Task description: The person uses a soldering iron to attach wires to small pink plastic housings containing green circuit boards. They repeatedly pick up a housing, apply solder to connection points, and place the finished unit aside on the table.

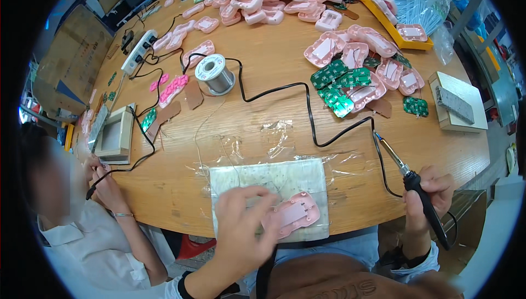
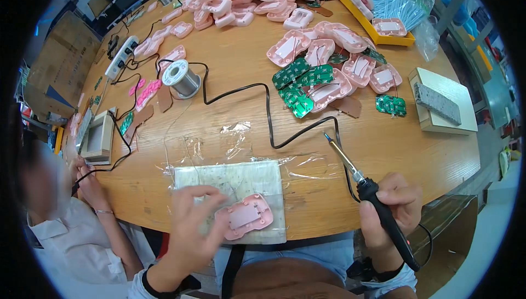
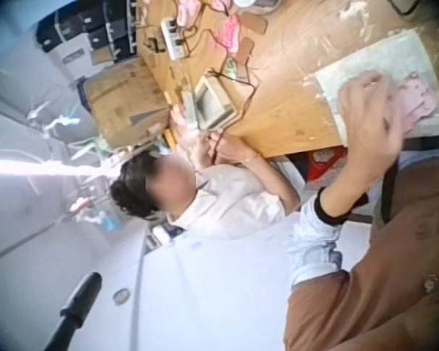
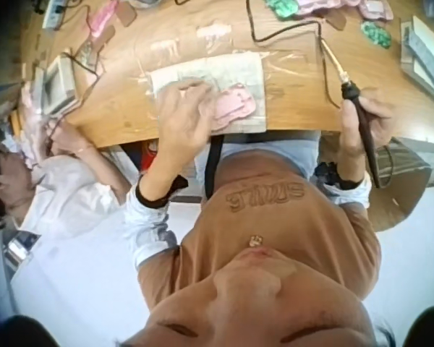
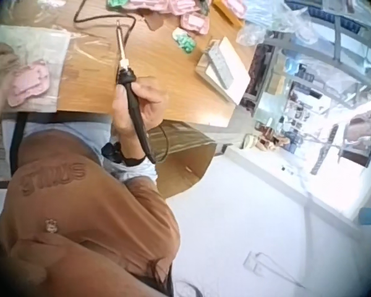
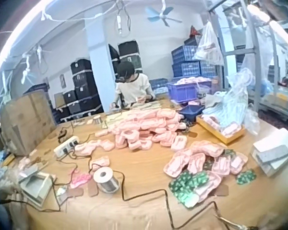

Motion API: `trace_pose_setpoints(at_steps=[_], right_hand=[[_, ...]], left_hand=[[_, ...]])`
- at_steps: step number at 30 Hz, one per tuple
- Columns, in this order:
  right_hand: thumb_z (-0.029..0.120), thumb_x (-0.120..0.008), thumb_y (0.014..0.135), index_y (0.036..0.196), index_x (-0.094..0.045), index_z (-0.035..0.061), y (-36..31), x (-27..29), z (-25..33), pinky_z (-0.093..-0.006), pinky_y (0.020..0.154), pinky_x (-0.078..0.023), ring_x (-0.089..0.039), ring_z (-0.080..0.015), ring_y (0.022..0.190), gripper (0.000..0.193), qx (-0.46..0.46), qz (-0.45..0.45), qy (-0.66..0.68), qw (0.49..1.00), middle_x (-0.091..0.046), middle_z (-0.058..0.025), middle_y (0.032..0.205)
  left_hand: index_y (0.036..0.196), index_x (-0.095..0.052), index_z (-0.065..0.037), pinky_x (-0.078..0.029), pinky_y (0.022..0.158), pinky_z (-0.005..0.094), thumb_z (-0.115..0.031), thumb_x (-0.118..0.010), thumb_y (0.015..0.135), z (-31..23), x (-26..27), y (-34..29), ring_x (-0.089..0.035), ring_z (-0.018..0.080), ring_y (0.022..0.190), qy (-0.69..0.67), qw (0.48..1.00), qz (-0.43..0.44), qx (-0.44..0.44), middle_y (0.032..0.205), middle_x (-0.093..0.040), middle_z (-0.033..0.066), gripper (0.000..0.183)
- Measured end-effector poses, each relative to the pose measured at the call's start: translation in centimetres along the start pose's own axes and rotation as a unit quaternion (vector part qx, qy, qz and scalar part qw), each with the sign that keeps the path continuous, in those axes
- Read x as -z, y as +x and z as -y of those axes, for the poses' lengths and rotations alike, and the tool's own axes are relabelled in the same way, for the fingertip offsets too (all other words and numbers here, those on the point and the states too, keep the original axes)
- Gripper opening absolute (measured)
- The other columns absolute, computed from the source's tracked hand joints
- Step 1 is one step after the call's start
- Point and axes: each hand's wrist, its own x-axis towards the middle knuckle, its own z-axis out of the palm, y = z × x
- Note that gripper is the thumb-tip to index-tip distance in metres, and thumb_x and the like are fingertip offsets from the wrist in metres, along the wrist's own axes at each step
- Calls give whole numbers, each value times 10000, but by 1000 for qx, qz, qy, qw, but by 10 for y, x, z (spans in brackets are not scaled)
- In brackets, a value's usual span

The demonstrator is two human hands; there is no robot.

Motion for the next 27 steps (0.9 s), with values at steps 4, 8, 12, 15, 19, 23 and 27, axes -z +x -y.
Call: trace_pose_setpoints(at_steps=[4,8,12,15,19,23,27], right_hand=[[39,-667,767,953,-459,75,0,-7,3,-245,565,-337,-418,-121,629,281,22,28,-37,999,-475,-74,756],[40,-689,739,961,-477,73,-3,-9,7,-253,536,-326,-408,-117,589,308,53,62,-21,996,-481,-59,719],[19,-718,690,961,-501,71,-5,-8,11,-263,511,-315,-416,-127,545,351,57,127,9,990,-501,-55,696],[9,-731,679,958,-503,68,-7,-10,9,-262,499,-320,-441,-128,540,365,47,157,15,986,-523,-66,704],[9,-747,680,957,-504,63,-6,-13,7,-257,481,-323,-460,-121,532,372,46,174,19,983,-541,-69,702],[13,-753,686,961,-503,59,-4,-15,8,-252,479,-325,-462,-118,529,374,52,199,21,978,-545,-69,698],[3,-750,689,968,-499,57,-5,-20,10,-252,476,-326,-464,-118,529,379,35,200,13,979,-547,-72,703]], left_hand=[[880,-665,-26,-409,806,371,-121,-739,715,4,-13,28,-511,285,916,45,995,9,94,925,-549,116,204],[798,-641,-51,-394,783,400,-63,-722,714,-6,-7,36,-500,309,897,-18,994,-21,108,948,-546,102,117],[842,-629,-30,-412,742,395,-22,-703,732,-40,-5,7,-531,305,846,-38,993,-60,93,893,-582,115,133],[905,-606,-32,-416,744,401,-14,-684,759,-55,-32,-6,-544,310,843,-70,986,-95,121,902,-593,127,166],[917,-582,-21,-434,808,403,-2,-663,757,-33,-38,-7,-549,328,900,-105,993,-14,60,1014,-575,137,180],[914,-561,-20,-438,842,423,-5,-641,784,-24,-19,-10,-551,350,936,-150,984,19,90,1068,-569,177,153],[925,-556,4,-478,766,376,21,-585,827,-37,-33,-6,-571,348,934,-50,987,-61,143,1075,-592,199,104]])
